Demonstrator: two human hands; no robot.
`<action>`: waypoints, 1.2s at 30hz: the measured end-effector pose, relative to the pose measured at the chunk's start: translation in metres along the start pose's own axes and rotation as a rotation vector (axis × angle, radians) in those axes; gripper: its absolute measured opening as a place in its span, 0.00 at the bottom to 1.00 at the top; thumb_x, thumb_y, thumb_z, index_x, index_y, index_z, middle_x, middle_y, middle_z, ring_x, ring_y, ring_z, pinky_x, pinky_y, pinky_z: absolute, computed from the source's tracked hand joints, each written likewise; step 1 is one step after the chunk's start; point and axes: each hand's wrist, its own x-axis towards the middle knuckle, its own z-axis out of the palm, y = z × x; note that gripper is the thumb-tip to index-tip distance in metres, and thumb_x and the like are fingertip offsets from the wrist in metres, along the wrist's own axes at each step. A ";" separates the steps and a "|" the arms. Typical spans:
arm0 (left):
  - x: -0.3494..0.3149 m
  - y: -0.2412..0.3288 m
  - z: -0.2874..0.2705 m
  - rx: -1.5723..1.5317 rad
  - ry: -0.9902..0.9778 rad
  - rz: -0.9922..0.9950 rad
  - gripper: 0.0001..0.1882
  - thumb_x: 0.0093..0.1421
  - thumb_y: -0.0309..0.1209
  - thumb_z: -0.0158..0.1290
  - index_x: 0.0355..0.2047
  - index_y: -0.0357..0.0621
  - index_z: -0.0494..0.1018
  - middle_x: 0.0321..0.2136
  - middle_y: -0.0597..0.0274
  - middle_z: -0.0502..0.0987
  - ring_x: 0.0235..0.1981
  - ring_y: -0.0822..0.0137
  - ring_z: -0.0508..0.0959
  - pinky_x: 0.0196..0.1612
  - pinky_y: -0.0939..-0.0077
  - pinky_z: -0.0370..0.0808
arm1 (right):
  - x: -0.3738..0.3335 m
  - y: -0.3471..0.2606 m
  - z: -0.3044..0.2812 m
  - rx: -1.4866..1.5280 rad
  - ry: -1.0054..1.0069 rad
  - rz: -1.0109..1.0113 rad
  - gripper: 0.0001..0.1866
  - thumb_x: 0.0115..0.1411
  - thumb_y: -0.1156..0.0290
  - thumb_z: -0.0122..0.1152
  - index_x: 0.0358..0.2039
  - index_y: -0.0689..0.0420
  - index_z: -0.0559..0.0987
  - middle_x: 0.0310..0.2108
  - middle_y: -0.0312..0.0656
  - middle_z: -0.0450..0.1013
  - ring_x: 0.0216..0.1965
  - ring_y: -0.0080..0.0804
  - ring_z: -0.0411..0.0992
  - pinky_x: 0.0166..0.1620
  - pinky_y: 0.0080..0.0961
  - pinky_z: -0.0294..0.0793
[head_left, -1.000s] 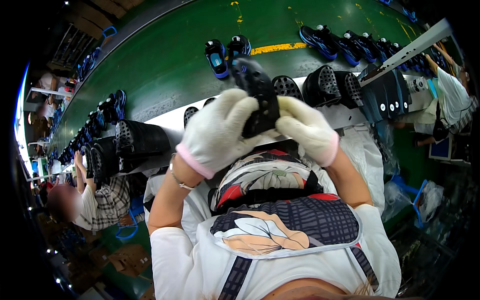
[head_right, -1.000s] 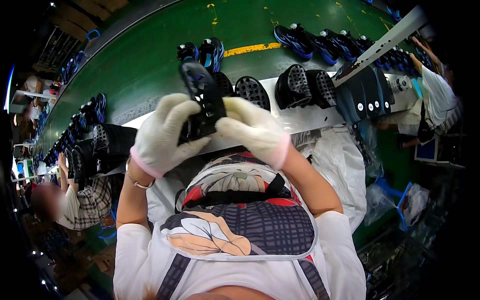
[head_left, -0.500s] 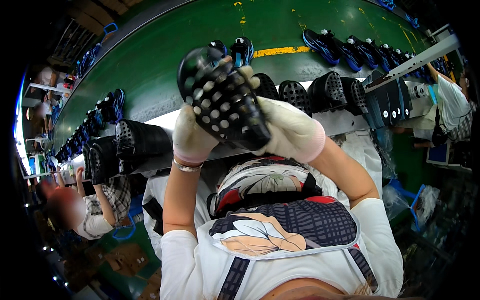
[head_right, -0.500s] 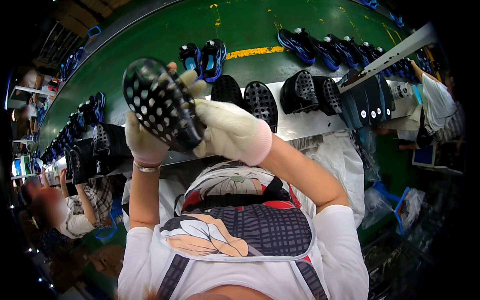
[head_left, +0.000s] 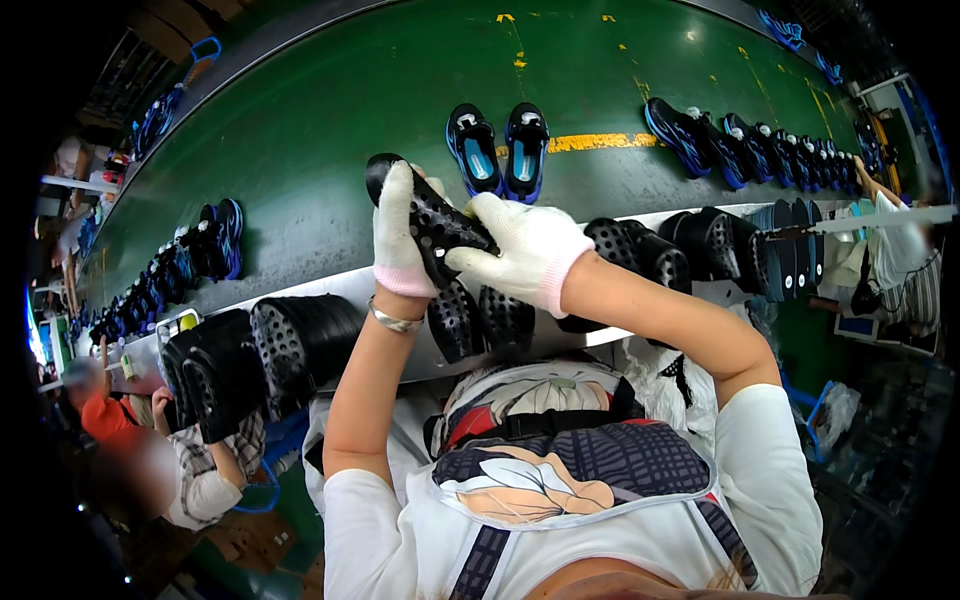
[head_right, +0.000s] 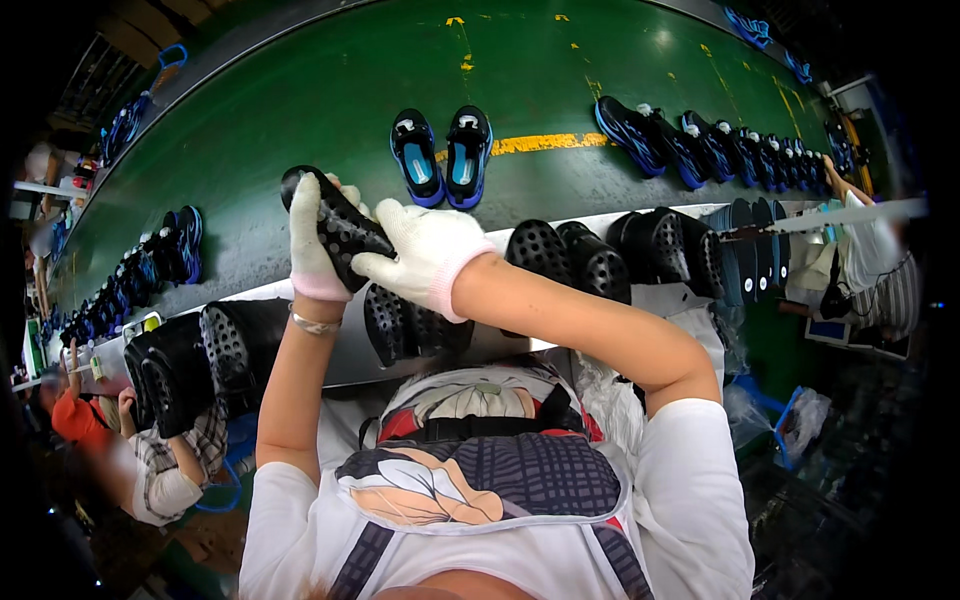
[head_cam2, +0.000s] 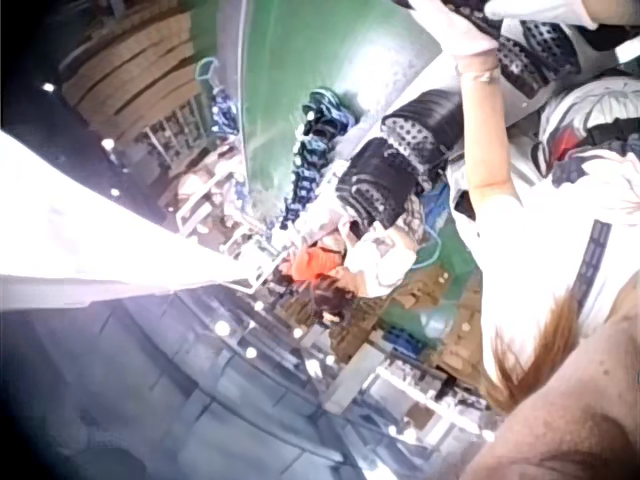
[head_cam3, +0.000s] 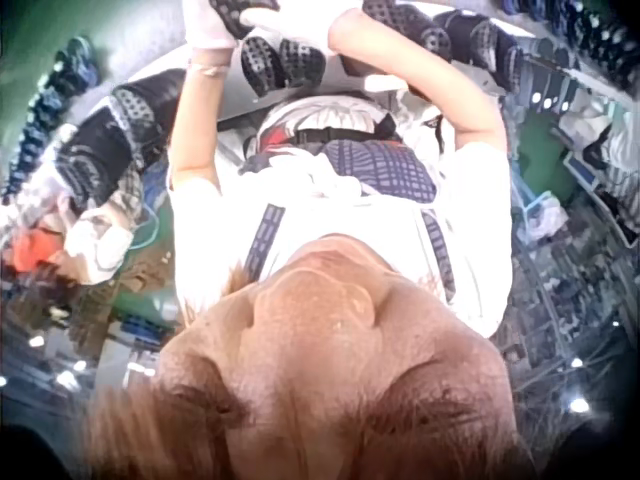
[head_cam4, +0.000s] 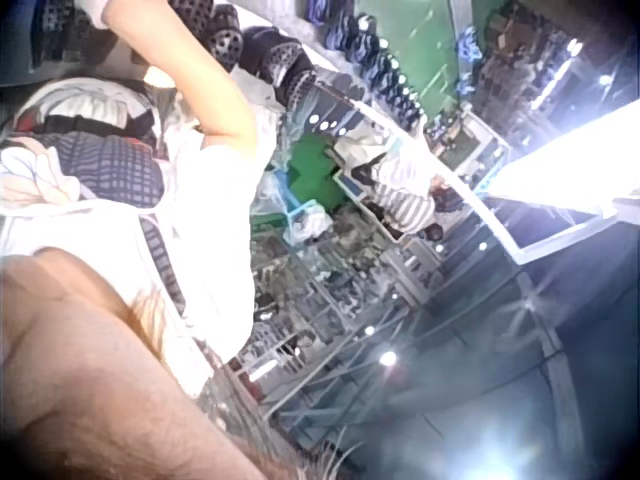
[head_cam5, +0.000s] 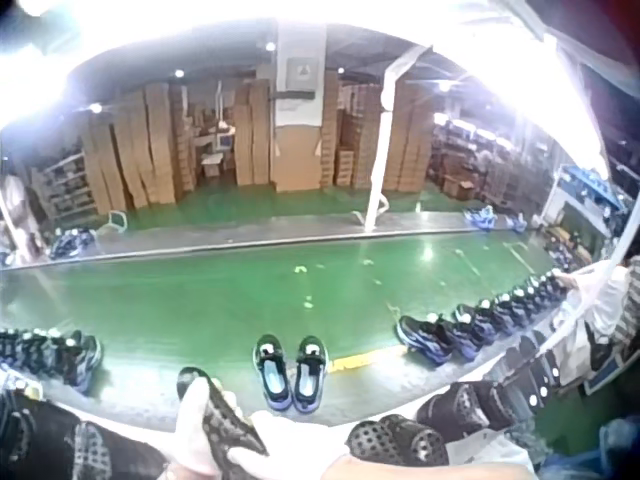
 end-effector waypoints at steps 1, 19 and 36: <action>0.014 -0.001 -0.013 0.008 0.018 -0.009 0.18 0.61 0.51 0.51 0.31 0.49 0.68 0.23 0.65 0.71 0.24 0.70 0.71 0.28 0.76 0.72 | 0.015 -0.001 0.004 0.010 -0.028 0.030 0.27 0.57 0.48 0.50 0.39 0.63 0.69 0.32 0.56 0.74 0.37 0.53 0.74 0.41 0.42 0.73; 0.116 -0.103 -0.116 1.734 -0.293 0.350 0.16 0.55 0.32 0.54 0.45 0.49 0.72 0.42 0.58 0.72 0.40 0.51 0.72 0.42 0.59 0.73 | 0.165 0.096 0.004 -0.453 -0.296 0.330 0.23 0.54 0.52 0.50 0.39 0.56 0.79 0.36 0.52 0.77 0.41 0.49 0.75 0.46 0.37 0.74; 0.172 -0.114 -0.122 1.844 -0.221 -0.357 0.15 0.59 0.39 0.50 0.43 0.48 0.77 0.45 0.51 0.77 0.46 0.49 0.76 0.47 0.61 0.75 | 0.236 0.080 0.066 -0.772 -0.344 0.276 0.14 0.58 0.63 0.55 0.38 0.57 0.81 0.40 0.46 0.79 0.42 0.42 0.78 0.44 0.37 0.76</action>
